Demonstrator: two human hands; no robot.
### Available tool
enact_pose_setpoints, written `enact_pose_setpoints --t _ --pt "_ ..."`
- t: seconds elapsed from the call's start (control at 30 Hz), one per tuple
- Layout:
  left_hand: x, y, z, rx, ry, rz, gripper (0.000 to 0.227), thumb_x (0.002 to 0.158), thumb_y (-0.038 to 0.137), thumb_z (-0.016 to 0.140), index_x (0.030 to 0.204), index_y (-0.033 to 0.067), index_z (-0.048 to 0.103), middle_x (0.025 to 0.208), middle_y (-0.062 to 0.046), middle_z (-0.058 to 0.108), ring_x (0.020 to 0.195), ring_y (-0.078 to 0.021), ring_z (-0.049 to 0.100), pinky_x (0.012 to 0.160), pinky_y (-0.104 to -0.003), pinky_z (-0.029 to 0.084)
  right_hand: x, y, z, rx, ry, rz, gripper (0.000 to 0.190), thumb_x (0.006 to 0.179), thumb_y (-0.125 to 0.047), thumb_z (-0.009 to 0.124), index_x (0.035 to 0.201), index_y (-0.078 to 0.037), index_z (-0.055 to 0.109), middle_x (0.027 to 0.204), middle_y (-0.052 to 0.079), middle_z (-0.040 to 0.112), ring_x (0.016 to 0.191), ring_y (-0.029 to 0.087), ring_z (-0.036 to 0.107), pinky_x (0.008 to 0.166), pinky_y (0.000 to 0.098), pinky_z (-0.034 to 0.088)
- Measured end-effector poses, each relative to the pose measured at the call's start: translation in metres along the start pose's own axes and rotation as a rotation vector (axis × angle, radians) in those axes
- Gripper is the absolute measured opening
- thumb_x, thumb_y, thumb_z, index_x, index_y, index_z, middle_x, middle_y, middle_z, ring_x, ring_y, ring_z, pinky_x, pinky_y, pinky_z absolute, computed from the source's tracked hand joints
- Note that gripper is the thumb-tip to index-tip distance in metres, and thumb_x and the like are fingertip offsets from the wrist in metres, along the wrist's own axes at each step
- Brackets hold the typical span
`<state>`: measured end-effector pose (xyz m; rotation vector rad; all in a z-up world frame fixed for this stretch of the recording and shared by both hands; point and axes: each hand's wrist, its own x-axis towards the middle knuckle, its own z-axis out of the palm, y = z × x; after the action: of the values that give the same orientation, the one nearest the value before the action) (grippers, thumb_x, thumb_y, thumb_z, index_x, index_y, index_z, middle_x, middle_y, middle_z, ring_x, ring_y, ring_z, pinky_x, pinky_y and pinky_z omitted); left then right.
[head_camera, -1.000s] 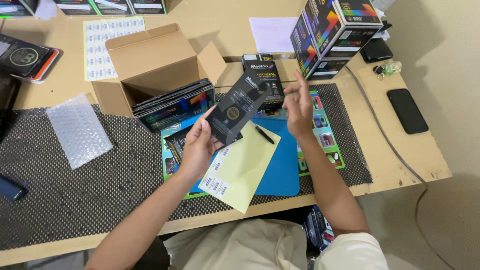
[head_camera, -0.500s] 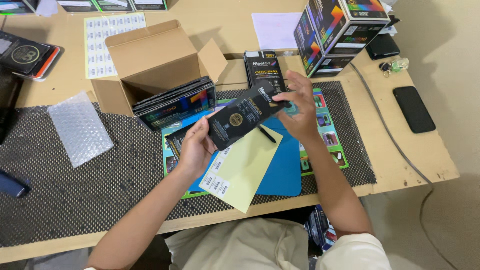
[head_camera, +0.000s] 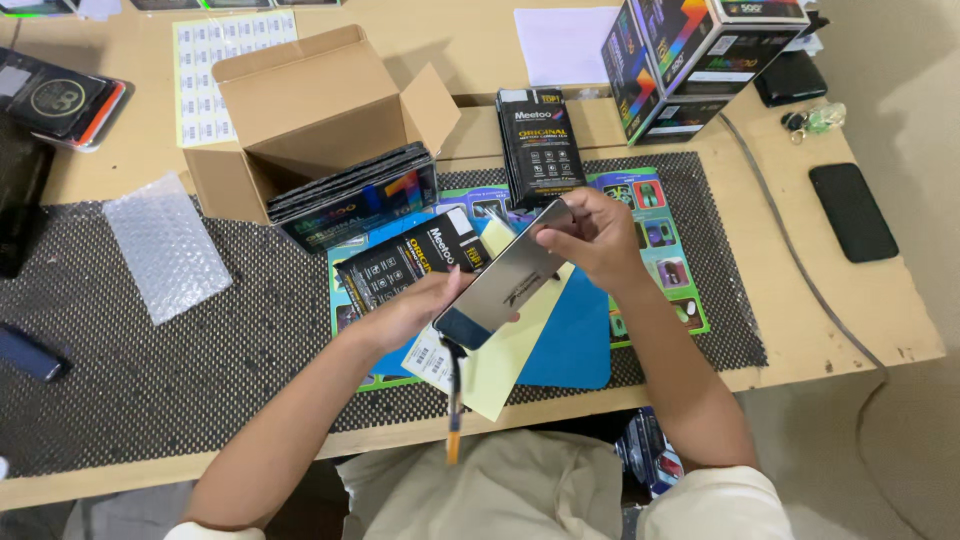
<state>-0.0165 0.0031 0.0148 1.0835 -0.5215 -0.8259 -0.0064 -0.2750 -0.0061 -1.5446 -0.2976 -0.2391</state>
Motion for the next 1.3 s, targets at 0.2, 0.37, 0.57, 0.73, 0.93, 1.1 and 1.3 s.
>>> enact_pose_setpoints --t 0.2,0.37,0.57,0.73,0.93,1.1,1.3 --pt "0.000 0.003 -0.005 0.274 0.029 0.012 0.021 0.099 0.019 0.066 0.107 0.0007 0.074 0.090 -0.008 0.076 0.081 -0.0171 0.068 0.066 -0.035 0.062 -0.002 0.015 0.010 -0.050 0.092 0.080 0.030 0.095 -0.026 0.079 0.101 0.003 0.072 0.075 0.010 0.067 0.068 0.010 0.063 0.060 0.0252 0.058" --pt "0.002 0.033 0.003 0.151 0.179 0.123 0.028 0.095 0.015 0.070 0.120 0.0043 0.063 0.098 -0.011 0.074 0.084 -0.0204 0.073 0.061 -0.039 0.067 0.007 0.005 0.021 0.096 0.039 0.149 0.055 0.105 -0.048 0.048 0.123 0.001 0.066 0.091 0.016 0.073 0.076 0.022 0.074 0.066 0.0322 0.062" --pt "0.005 0.016 -0.032 0.218 0.417 0.414 0.064 0.093 0.005 0.076 0.148 0.0048 0.043 0.129 -0.014 0.064 0.111 -0.0201 0.059 0.092 -0.041 0.058 -0.003 0.019 0.055 -0.500 -0.168 0.028 0.013 0.094 -0.011 0.075 0.105 -0.004 0.076 0.079 0.011 0.073 0.065 0.021 0.069 0.052 0.0279 0.052" --pt "0.006 0.019 -0.038 0.241 0.476 0.524 0.069 0.095 -0.001 0.074 0.154 0.0048 0.039 0.141 -0.014 0.059 0.125 -0.0185 0.051 0.115 -0.046 0.045 -0.001 0.006 0.077 -0.772 -0.449 -0.001 0.015 0.090 -0.012 0.071 0.100 -0.003 0.076 0.081 0.021 0.074 0.072 0.041 0.073 0.062 0.0486 0.060" --pt "0.001 0.022 -0.029 0.269 0.494 0.443 0.065 0.098 0.007 0.073 0.154 0.0069 0.040 0.141 -0.018 0.059 0.130 -0.0227 0.052 0.111 -0.052 0.046 -0.012 0.045 0.074 -1.023 -0.331 -0.103 0.018 0.089 -0.033 0.071 0.098 -0.019 0.078 0.101 0.001 0.073 0.082 0.028 0.075 0.071 0.0362 0.062" --pt "0.000 0.012 -0.036 0.283 0.518 0.419 0.066 0.100 0.007 0.072 0.157 0.0098 0.038 0.145 -0.018 0.056 0.135 -0.0242 0.047 0.113 -0.053 0.043 -0.016 0.030 0.084 -0.968 -0.347 0.026 0.021 0.090 -0.032 0.074 0.104 -0.017 0.075 0.099 0.005 0.068 0.083 0.030 0.072 0.073 0.0434 0.063" --pt "0.006 0.008 -0.047 0.278 0.542 0.456 0.051 0.099 0.004 0.072 0.144 0.0133 0.050 0.129 -0.005 0.064 0.121 -0.0140 0.054 0.106 -0.040 0.052 -0.010 0.010 0.072 -0.947 -0.334 0.084 0.034 0.086 -0.038 0.083 0.114 -0.020 0.077 0.101 0.002 0.067 0.095 0.028 0.068 0.086 0.0433 0.058"
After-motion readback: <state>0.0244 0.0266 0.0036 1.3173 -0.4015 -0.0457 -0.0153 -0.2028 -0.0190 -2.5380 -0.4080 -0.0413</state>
